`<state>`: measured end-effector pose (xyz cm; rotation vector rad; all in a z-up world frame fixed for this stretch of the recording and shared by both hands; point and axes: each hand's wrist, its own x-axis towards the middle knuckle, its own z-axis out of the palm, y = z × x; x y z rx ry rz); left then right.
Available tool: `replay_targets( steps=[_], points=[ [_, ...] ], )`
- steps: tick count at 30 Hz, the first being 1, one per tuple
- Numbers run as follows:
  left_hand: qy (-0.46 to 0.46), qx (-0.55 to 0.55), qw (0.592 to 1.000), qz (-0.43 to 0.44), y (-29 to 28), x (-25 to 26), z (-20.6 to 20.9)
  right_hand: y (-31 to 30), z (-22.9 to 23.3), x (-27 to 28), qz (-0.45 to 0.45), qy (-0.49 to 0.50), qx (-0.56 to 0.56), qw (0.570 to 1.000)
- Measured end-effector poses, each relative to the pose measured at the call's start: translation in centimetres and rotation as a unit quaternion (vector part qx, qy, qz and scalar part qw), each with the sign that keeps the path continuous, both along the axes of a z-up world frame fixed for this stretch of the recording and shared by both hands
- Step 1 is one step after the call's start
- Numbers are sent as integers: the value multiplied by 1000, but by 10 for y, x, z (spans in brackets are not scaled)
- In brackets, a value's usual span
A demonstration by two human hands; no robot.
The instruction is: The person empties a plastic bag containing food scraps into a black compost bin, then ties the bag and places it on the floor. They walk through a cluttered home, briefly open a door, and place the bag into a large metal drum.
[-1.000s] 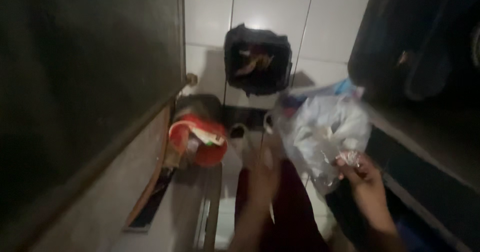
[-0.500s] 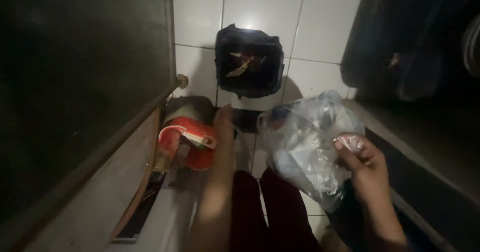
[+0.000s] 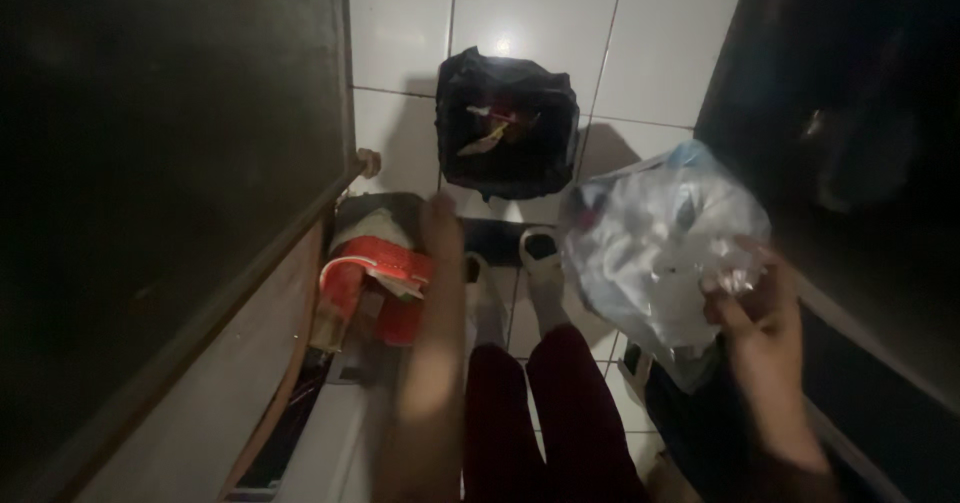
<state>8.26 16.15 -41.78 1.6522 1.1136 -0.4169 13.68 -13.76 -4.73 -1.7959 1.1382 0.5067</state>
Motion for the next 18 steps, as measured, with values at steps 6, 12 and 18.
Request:
replay_targets(
  steps=[6,12,18],
  points=[
    [55,-80,991,97,29,14,-79,-32,-95,-29,78,-18,27,996],
    [107,-309,918,224,12,24,-73,-55,-181,-40,83,-68,51,993],
    [-24,-40,985,166,-33,13,35,-30,-141,-57,-73,-36,79,993]
  ],
)
